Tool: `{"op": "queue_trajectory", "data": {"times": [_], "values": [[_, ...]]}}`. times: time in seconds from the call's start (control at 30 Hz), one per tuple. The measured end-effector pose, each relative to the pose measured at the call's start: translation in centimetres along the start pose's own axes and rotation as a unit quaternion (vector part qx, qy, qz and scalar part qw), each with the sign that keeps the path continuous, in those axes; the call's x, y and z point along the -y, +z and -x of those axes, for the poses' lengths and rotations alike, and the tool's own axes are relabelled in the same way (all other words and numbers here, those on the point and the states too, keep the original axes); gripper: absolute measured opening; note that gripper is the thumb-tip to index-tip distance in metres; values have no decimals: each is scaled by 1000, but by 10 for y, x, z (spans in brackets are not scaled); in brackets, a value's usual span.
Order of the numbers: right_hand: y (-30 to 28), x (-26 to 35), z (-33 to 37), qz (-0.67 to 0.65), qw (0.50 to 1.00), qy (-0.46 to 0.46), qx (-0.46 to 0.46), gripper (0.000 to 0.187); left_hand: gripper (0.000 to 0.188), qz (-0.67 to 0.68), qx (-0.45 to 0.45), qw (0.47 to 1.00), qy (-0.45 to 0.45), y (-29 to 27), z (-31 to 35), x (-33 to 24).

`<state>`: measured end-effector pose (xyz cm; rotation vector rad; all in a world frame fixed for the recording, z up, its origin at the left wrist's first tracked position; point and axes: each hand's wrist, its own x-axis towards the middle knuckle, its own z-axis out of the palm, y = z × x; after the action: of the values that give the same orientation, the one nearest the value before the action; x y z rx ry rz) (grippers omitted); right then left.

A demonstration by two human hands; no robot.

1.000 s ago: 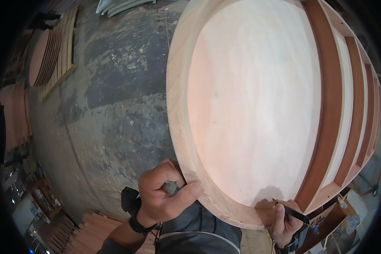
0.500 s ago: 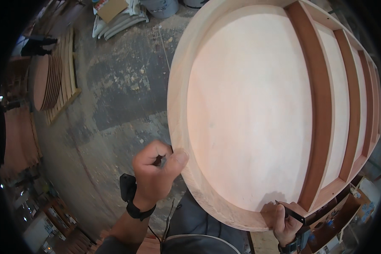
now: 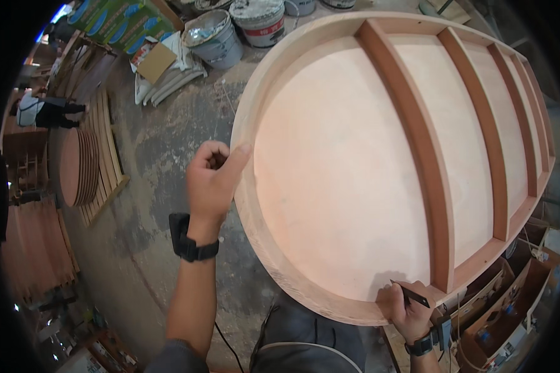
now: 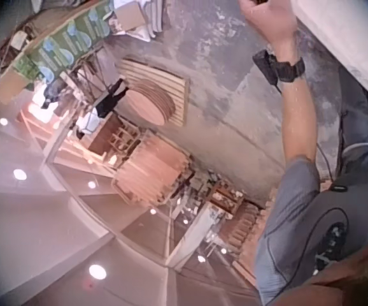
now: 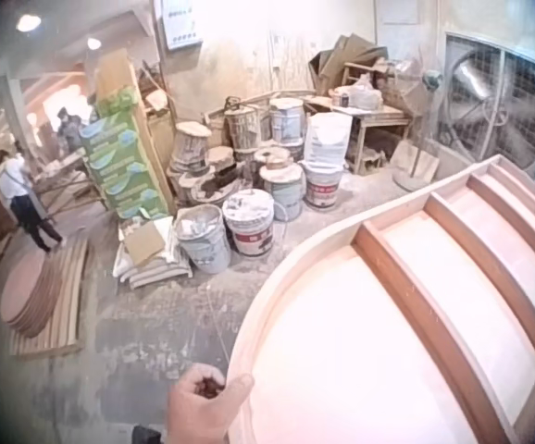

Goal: Finishing wooden furniture parts by scraping edges, applying glue, and using an orbital sander.

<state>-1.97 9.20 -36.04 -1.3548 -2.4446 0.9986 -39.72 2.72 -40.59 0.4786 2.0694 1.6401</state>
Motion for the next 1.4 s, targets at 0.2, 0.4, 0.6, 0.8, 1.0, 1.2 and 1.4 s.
{"op": "queue_trajectory", "data": {"times": [0.2,0.4,0.6,0.8,1.0,1.2,1.4], "values": [[5,-10,5,-53,997,-10,-48,10,30,-60,0,998,24,11,-35,-11],[3,-16,12,-81,993,-13,-87,9,34,-194,-44,974,105,11,-9,-20],[5,-20,13,-110,984,-51,-129,14,41,-164,-51,984,48,2,28,-4],[-1,-31,13,-91,987,-35,-125,26,47,-144,-46,988,-12,1,75,-1],[-21,-35,37,-457,852,110,-230,31,52,-150,-36,987,-44,4,119,1],[-29,-97,149,-608,746,204,-178,23,28,-43,62,986,-150,20,166,14],[-77,-168,267,-595,721,220,-278,28,49,-86,68,988,-105,3,158,31]]}}
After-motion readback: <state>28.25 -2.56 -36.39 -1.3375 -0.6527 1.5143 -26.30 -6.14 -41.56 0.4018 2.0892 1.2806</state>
